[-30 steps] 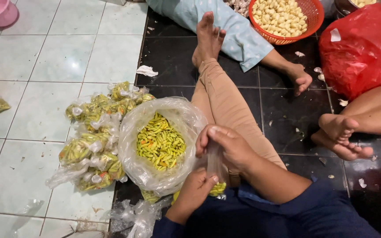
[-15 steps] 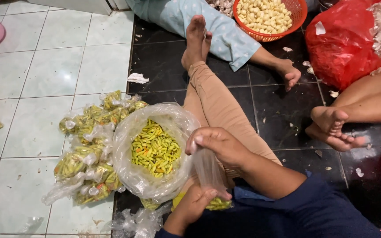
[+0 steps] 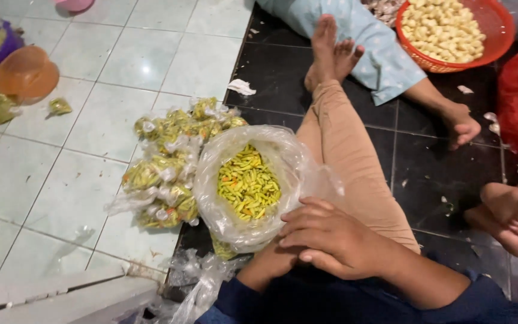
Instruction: Manually portioning and packing small green chili peppers into individual plastic bags while sitting on the floor.
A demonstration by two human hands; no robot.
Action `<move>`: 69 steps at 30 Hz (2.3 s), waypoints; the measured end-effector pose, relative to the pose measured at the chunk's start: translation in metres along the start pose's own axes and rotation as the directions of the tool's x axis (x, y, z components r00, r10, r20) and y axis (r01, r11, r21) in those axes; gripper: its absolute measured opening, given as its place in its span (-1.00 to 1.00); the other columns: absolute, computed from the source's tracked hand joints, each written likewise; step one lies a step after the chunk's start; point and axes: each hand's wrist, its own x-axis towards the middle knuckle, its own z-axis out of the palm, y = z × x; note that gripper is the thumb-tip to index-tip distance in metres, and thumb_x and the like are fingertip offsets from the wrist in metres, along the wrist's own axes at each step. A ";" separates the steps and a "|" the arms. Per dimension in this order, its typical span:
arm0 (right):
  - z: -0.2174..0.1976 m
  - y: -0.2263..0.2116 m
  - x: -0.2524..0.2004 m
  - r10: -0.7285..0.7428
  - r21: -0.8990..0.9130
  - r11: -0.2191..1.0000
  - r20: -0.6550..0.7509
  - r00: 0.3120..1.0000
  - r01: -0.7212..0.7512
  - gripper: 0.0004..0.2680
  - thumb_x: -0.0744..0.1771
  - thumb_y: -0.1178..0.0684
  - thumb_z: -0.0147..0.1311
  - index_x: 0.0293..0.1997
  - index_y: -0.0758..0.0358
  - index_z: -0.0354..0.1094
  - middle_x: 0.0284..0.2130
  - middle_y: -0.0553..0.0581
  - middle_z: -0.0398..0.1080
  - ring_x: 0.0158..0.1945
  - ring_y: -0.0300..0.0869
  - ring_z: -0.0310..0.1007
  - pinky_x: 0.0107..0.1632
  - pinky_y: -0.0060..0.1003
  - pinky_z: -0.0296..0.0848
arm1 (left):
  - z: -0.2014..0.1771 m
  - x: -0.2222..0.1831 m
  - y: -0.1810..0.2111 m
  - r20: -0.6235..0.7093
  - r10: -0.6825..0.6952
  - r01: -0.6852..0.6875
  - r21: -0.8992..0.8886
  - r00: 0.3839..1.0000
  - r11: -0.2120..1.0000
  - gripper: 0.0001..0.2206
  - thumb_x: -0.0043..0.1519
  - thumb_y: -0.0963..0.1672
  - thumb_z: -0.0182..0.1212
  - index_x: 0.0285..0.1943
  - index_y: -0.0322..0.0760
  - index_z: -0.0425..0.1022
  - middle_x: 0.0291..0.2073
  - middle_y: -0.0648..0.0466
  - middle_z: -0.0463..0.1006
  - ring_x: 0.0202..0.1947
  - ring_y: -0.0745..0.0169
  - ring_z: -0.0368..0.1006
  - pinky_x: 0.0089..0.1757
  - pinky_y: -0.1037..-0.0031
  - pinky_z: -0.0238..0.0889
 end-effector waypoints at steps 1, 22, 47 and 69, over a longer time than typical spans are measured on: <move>0.005 0.002 0.004 0.056 -0.083 0.996 0.188 0.981 -0.041 -0.76 0.35 -0.07 0.02 0.01 0.19 0.47 -0.07 0.08 0.49 0.02 -0.04 0.45 0.34 0.21 0.00 | 0.000 -0.003 0.003 0.077 0.003 0.001 -0.060 0.997 0.998 -0.71 0.34 -0.09 0.08 0.10 -0.37 0.54 -0.10 -0.03 0.64 -0.24 0.28 0.51 -0.14 0.51 0.37; 0.035 0.078 -0.069 0.436 0.520 0.680 0.280 0.855 -0.517 -0.83 0.33 0.18 0.08 -0.52 0.34 0.45 -0.67 0.00 0.35 -0.59 -0.27 0.24 -0.48 -0.37 0.24 | -0.041 -0.038 0.076 -0.557 0.489 0.178 0.762 0.672 0.623 -0.84 0.14 -0.20 0.18 -0.25 -0.14 0.69 -0.24 0.13 0.39 -0.16 0.19 0.31 -0.19 0.42 0.25; 0.074 0.067 -0.043 0.458 0.571 0.755 -0.105 0.883 -0.323 -0.83 0.33 0.23 0.00 -0.08 0.42 0.50 -0.23 0.13 0.53 -0.22 -0.19 0.47 -0.09 -0.36 0.42 | -0.007 -0.001 0.037 -0.475 0.247 -0.267 0.027 0.844 0.963 -0.83 0.25 -0.31 0.02 -0.14 -0.34 0.53 -0.24 0.10 0.49 -0.36 0.40 0.36 -0.31 0.62 0.28; 0.093 0.087 -0.037 0.317 -0.165 0.911 -0.307 0.898 -0.378 -0.93 0.21 0.15 0.11 -0.34 0.23 0.35 -0.40 0.06 0.36 -0.29 -0.08 0.34 -0.17 -0.28 0.36 | 0.032 0.024 -0.011 -0.626 -0.094 -0.358 -0.555 0.774 0.751 -0.87 0.29 -0.28 0.06 -0.03 -0.34 0.42 -0.23 0.05 0.45 -0.30 0.40 0.31 -0.21 0.62 0.23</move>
